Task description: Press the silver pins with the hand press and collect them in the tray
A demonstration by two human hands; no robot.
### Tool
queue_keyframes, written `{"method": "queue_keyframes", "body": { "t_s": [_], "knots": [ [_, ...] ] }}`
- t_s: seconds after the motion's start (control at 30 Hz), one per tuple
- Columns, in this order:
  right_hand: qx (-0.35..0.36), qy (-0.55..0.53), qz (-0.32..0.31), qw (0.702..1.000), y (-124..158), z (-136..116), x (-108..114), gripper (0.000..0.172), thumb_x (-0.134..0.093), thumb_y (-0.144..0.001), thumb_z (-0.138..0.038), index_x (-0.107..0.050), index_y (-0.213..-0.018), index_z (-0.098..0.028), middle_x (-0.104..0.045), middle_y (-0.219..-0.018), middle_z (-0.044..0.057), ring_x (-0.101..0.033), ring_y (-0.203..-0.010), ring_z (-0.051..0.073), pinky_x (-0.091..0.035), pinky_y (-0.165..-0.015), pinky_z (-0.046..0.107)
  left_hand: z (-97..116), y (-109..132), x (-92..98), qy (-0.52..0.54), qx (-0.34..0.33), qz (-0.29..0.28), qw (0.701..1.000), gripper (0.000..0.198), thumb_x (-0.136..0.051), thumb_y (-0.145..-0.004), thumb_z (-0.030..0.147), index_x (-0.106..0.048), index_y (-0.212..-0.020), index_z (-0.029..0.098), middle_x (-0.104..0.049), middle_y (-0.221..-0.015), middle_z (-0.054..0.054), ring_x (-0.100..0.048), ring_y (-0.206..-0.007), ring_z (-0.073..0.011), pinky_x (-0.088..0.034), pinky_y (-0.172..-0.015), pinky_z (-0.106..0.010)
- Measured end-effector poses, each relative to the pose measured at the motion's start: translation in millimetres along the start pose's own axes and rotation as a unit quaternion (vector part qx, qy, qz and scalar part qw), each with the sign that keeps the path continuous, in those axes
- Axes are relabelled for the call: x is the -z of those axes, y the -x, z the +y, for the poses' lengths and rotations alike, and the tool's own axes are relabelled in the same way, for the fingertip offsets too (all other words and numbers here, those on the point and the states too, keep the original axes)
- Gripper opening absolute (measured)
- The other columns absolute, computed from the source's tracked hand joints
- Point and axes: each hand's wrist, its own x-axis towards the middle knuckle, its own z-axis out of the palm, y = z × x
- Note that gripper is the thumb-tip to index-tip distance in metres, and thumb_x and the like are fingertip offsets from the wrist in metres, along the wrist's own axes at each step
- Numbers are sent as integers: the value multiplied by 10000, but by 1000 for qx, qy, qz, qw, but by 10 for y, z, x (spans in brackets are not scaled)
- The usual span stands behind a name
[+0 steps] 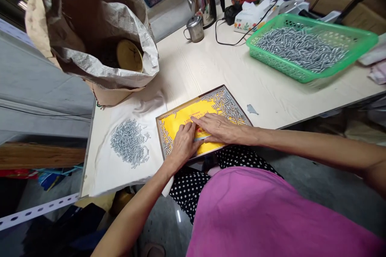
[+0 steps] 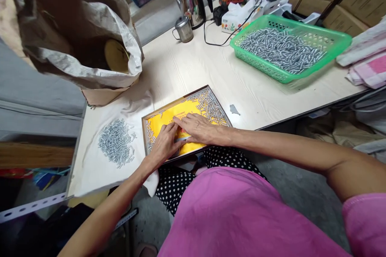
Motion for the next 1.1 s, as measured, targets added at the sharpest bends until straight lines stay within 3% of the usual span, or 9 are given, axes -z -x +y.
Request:
{"method": "queue_keyframes", "body": {
  "t_s": [0.13, 0.27, 0.47, 0.6, 0.67, 0.73, 0.9, 1.0, 1.1],
  "knots": [
    [-67, 71, -29, 995, -28, -101, -4, 463, -684, -929, -398, -600, -1216, -45, -632, -1145, 197, -546, -1071, 299, -445, -893, 407, -42, -4, 11, -9, 2, 6, 1000, 500, -634, -946, 369, -522, -1380, 147, -639, -1220, -136, -554, -1082, -301, -499, -968, -448],
    [-40, 71, -60, 995, -40, -120, -61, 169, -581, -993, -249, -653, -1069, -117, -650, -989, 125, -567, -956, 247, -446, -792, 351, -32, 66, -14, 10, 6, 17, 1000, 290, -582, -985, 356, -632, -1224, 201, -672, -1084, -93, -568, -1005, -269, -508, -908, -404],
    [-19, 42, -68, 997, -57, -40, -106, 178, -561, -1010, -272, -664, -1036, -128, -655, -924, 104, -583, -898, 228, -455, -758, 342, -79, 54, -51, 22, 17, 8, 1000, 280, -538, -1010, 375, -670, -1170, 187, -693, -1049, -100, -577, -1000, -266, -517, -905, -407],
    [5, 59, 22, 998, -18, -13, -131, 317, -637, -965, -390, -646, -1143, -128, -638, -1165, 173, -548, -1130, 300, -458, -929, 439, -69, 126, -125, 42, 28, 67, 996, 354, -649, -950, 392, -658, -1240, 188, -626, -1326, -149, -565, -1182, -297, -502, -1022, -475],
    [20, 76, 43, 996, 12, -15, -174, 239, -642, -959, -335, -662, -1114, -154, -615, -1232, 173, -512, -1192, 314, -443, -947, 446, -55, 185, -154, 49, 15, 97, 994, 266, -657, -946, 355, -703, -1149, 188, -568, -1417, -157, -522, -1286, -310, -470, -1083, -497],
    [38, 99, 26, 994, 34, -23, -230, 135, -616, -961, -242, -680, -1065, -184, -643, -1120, 131, -535, -1082, 290, -439, -869, 412, -97, 247, -136, 53, 13, 127, 990, 195, -611, -973, 318, -732, -1063, 194, -581, -1395, -141, -517, -1296, -294, -463, -1097, -482],
    [25, 121, 18, 992, 36, -49, -304, 122, -582, -944, -144, -682, -976, -207, -633, -949, 94, -515, -914, 254, -364, -763, 367, -666, 476, 119, -35, 199, 210, 957, 270, -488, -1009, 238, -753, -991, 188, -666, -1083, -134, -544, -1045, -287, -504, -927, -455],
    [29, 119, 13, 992, 25, -58, -294, 144, -558, -945, -128, -670, -961, -215, -627, -936, 91, -506, -896, 246, -343, -751, 359, -1132, 656, 232, -111, 231, 146, 955, 277, -481, -978, 159, -757, -997, 183, -670, -1051, -144, -508, -1026, -310, -474, -871, -435],
    [25, 125, 12, 992, 19, -66, -284, 152, -537, -950, -128, -659, -953, -219, -623, -930, 92, -500, -891, 247, -341, -754, 361, -1438, 771, 235, -142, 183, 69, 970, 275, -480, -964, 141, -749, -956, 198, -663, -1013, -142, -504, -1000, -309, -453, -843, -419]
  ]
}}
